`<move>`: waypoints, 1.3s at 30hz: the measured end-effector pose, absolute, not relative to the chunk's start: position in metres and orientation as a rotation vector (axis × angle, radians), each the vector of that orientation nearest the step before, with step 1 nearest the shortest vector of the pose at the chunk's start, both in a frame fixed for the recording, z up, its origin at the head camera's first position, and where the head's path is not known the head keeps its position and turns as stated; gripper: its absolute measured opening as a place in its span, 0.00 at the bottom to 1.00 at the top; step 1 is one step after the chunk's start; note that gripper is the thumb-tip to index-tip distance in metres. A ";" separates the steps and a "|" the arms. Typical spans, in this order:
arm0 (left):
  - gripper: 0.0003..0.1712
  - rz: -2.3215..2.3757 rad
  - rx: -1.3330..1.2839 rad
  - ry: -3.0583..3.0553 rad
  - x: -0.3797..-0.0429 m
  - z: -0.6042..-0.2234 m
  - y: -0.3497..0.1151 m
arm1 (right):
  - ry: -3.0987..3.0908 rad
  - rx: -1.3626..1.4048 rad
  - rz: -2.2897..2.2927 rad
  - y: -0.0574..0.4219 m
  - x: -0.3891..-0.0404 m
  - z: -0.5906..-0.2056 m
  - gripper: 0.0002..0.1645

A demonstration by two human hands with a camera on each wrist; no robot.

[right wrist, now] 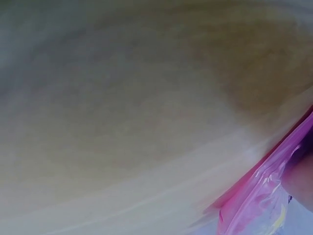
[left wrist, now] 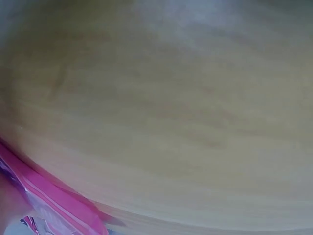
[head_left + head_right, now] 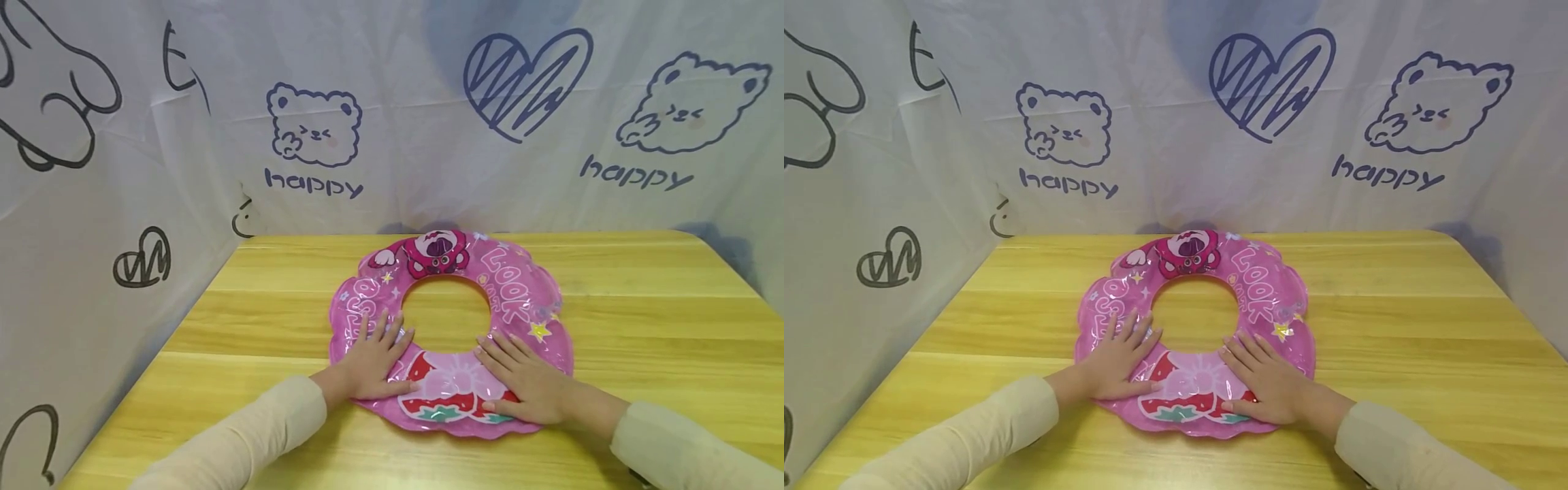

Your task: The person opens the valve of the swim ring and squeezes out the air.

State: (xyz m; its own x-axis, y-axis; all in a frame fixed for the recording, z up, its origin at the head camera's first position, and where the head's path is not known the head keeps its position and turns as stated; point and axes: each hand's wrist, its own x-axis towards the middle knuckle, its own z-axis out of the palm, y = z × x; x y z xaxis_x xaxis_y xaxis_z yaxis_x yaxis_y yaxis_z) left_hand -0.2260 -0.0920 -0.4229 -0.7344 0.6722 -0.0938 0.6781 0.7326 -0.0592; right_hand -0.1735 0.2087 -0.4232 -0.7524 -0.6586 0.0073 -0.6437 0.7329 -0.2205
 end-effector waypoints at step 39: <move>0.48 -0.040 1.240 2.862 -0.172 -0.428 -0.033 | 2.920 -1.089 -0.292 0.208 -0.171 -0.428 0.46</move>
